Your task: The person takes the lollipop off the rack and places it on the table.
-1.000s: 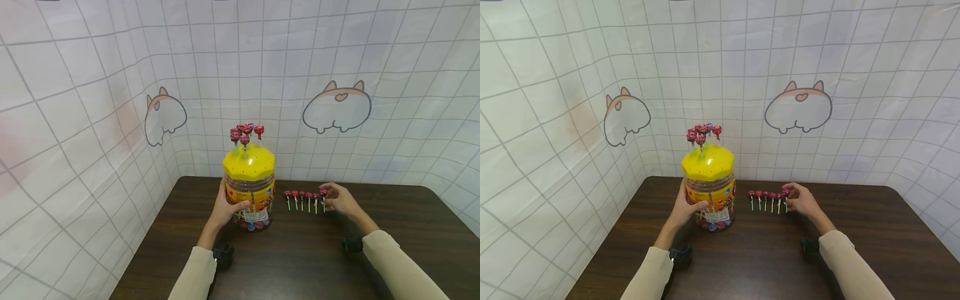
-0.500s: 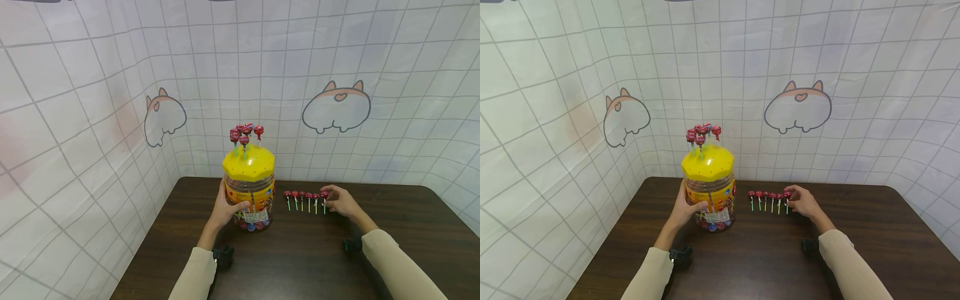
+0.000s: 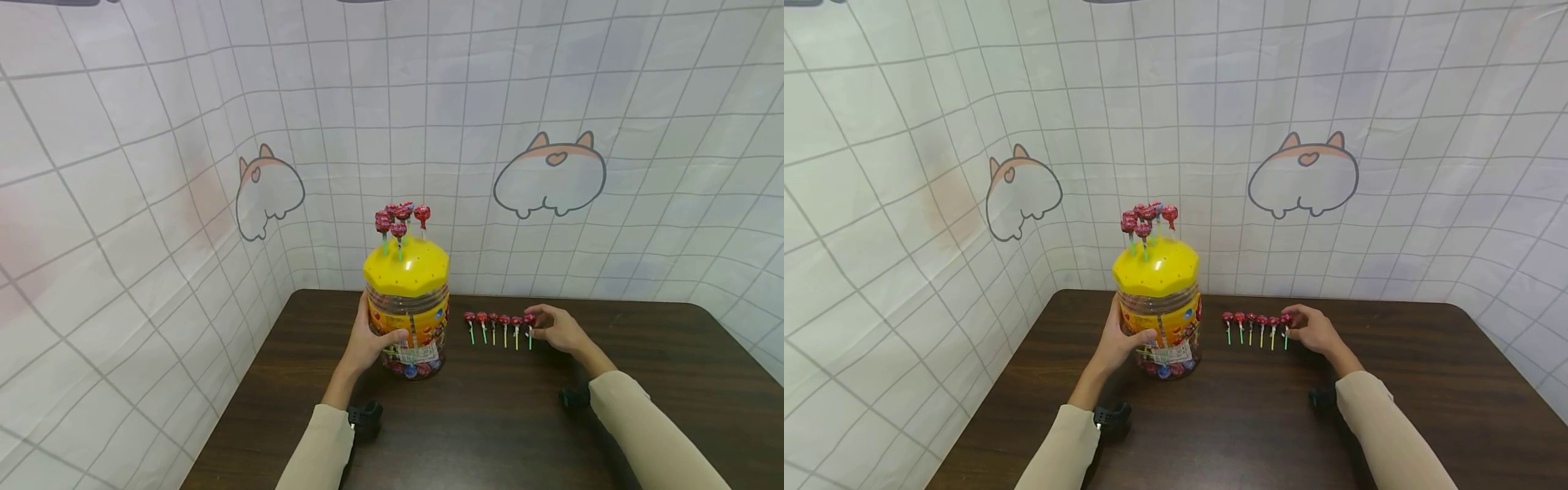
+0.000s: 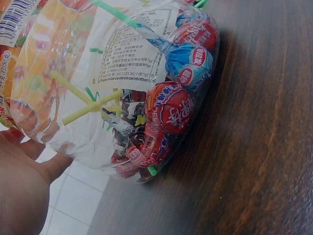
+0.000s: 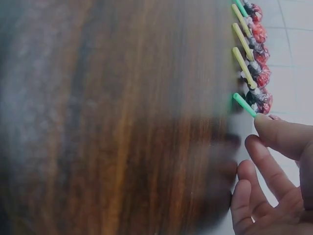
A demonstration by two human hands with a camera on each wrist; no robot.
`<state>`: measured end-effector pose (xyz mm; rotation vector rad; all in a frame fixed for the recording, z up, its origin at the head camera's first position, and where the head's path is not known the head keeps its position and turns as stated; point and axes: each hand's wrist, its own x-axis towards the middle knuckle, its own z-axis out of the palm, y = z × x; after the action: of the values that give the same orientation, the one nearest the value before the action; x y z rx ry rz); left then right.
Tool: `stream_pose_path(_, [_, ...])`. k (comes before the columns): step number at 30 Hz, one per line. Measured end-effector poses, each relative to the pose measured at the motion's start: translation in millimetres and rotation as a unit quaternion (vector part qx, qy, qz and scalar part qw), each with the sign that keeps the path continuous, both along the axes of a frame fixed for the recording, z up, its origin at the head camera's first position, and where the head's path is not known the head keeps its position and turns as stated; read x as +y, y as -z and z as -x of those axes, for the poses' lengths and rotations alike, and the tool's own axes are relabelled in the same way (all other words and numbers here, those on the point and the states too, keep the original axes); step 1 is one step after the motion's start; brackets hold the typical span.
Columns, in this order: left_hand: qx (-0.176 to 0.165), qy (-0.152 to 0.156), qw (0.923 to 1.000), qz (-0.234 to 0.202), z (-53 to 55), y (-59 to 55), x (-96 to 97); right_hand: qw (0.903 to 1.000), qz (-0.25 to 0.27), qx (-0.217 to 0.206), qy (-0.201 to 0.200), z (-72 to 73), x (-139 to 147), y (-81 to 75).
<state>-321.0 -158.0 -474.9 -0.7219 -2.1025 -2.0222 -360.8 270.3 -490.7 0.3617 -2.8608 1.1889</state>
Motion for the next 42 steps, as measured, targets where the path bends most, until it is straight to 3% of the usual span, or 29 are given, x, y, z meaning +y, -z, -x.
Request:
stream_pose_path(22, [-0.004, 0.000, 1.0000, -0.004, 0.7, -1.0, 0.5, 0.9987, -0.034, -0.037, 0.011, 2.6, 3.4, -2.9])
stream_pose_path(33, [0.000, -0.001, 1.0000, -0.002, -0.3, -1.0, 0.4, 0.9992, 0.007, -0.040, -0.004, 7.5, 9.8, 4.1])
stream_pose_path(42, [-0.001, 0.001, 1.0000, -0.004, 0.0, -1.3, 0.2, 0.9996, 0.022, 0.000, -0.015, 5.6, 15.0, -18.7])
